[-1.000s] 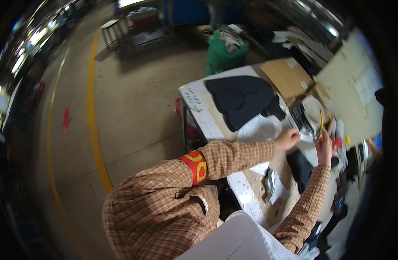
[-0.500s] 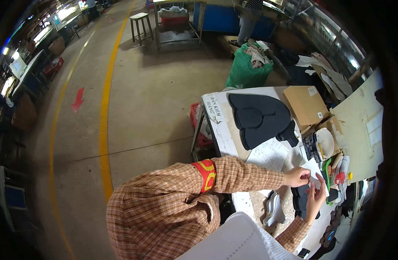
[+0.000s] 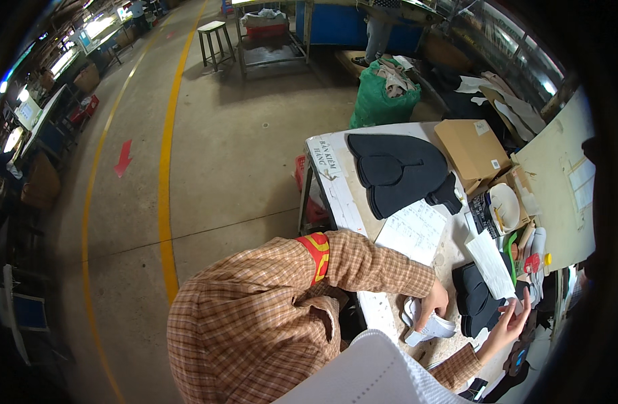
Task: The person walks to a worktable in a factory and begins sorting white and black fabric pieces. They pick up, align, and stack the pieces by hand, occasionally using a pencil to mark or adjust them. The person continues to organize the pieces into neat piles on the table.
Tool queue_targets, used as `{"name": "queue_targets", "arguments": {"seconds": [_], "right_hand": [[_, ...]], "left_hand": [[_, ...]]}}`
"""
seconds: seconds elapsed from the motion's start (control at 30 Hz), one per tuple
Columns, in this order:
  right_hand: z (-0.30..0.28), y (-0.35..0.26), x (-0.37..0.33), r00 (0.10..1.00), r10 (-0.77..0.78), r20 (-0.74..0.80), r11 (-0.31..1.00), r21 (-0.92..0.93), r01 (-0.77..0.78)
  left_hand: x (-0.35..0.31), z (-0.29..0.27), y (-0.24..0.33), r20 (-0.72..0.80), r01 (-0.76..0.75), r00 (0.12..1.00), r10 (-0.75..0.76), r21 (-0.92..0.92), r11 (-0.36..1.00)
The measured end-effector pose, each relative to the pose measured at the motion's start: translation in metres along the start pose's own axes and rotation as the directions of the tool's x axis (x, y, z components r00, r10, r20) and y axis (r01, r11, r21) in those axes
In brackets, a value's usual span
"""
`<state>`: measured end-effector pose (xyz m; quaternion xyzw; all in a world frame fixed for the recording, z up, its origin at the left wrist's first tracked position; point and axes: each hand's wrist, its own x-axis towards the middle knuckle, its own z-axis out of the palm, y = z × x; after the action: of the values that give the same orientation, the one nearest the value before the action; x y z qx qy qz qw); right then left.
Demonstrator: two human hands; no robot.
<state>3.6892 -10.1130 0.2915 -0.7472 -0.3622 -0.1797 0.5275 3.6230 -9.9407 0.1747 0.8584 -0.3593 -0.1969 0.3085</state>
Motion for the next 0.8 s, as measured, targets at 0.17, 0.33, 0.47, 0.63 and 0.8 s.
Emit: {"name": "queue_targets", "arguments": {"seconds": [0.17, 0.33, 0.47, 0.63, 0.8], "right_hand": [[-0.02, -0.01, 0.002, 0.986, 0.099, -0.133, 0.995, 0.037, -0.095], [-0.032, -0.057, -0.008, 0.957, 0.28, 0.078, 0.959, 0.014, -0.282], [-0.024, -0.068, -0.009, 0.932, 0.267, 0.243, 0.963, -0.041, -0.265], [-0.017, -0.058, -0.009, 0.975, 0.154, 0.16, 0.979, 0.108, -0.172], [-0.028, -0.042, -0.006, 0.976, 0.203, 0.072, 0.979, 0.007, -0.204]], "left_hand": [[-0.008, -0.007, -0.008, -0.376, -0.275, 0.912, 0.164, -0.264, 0.924], [-0.027, -0.023, 0.005, -0.359, -0.356, 0.932, -0.057, -0.932, 0.064], [-0.029, -0.03, 0.009, -0.401, -0.418, 0.904, -0.148, -0.902, -0.107], [-0.023, -0.029, 0.001, -0.462, -0.492, 0.864, -0.201, -0.859, -0.141], [-0.015, -0.025, -0.008, -0.591, -0.622, 0.767, -0.25, -0.781, -0.061]]}}
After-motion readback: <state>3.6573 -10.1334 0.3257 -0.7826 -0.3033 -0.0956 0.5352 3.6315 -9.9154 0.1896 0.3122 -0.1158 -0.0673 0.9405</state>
